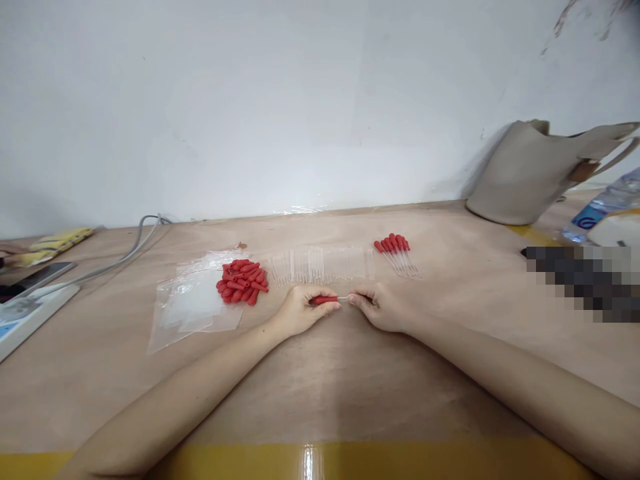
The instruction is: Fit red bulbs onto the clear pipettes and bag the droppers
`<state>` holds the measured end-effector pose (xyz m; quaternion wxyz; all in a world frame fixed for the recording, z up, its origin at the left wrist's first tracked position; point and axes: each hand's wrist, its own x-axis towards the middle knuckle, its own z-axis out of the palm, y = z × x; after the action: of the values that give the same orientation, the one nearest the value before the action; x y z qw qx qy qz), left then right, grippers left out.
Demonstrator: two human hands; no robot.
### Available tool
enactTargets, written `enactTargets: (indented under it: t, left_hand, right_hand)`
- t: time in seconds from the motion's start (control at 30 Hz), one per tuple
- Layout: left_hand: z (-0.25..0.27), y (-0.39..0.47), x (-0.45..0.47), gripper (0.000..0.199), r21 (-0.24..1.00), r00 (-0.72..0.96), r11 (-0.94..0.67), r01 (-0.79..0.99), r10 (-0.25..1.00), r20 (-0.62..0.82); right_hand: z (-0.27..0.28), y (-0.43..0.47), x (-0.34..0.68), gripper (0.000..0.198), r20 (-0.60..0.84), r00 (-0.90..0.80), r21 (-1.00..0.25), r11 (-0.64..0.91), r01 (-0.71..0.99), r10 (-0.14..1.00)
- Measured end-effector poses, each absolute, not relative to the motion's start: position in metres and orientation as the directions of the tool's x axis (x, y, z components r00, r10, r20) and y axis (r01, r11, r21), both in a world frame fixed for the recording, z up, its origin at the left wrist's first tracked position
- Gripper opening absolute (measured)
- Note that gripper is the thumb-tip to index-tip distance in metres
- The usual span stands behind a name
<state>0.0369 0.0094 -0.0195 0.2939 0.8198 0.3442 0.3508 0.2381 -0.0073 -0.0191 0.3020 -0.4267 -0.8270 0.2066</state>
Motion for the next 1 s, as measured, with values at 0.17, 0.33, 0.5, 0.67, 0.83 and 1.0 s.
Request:
enactTargets:
  t: [0.17, 0.33, 0.5, 0.67, 0.83, 1.0]
  left_hand:
    - [-0.020, 0.011, 0.037, 0.017, 0.678, 0.510, -0.628, 0.381, 0.755, 0.413]
    - [-0.020, 0.012, 0.037, 0.016, 0.662, 0.542, -0.650, 0.373, 0.732, 0.413]
    - [-0.017, 0.010, 0.037, 0.017, 0.628, 0.553, -0.672, 0.391, 0.718, 0.423]
    - [-0.017, 0.013, 0.038, 0.019, 0.680, 0.526, -0.628, 0.379, 0.750, 0.400]
    - [-0.021, 0.018, 0.039, 0.043, 0.873, 0.428, -0.406, 0.272, 0.863, 0.268]
    - [-0.019, 0.018, 0.038, 0.029, 0.895, 0.455, -0.383, 0.231, 0.855, 0.249]
  right_hand:
    - [-0.022, -0.001, 0.234, 0.028, 0.257, -0.449, -0.674, 0.492, 0.552, 0.856]
    - [-0.026, 0.006, 0.232, 0.030, 0.208, -0.466, -0.744, 0.449, 0.495, 0.860]
    - [-0.015, 0.008, 0.232, 0.031, 0.112, -0.496, -0.795, 0.377, 0.475, 0.861]
    - [-0.006, 0.008, 0.237, 0.034, 0.063, -0.545, -0.791, 0.376, 0.483, 0.836]
    - [0.004, 0.005, 0.244, 0.031, 0.011, -0.546, -0.758, 0.363, 0.541, 0.838]
    - [0.004, 0.002, 0.246, 0.017, 0.126, -0.450, -0.738, 0.387, 0.552, 0.884]
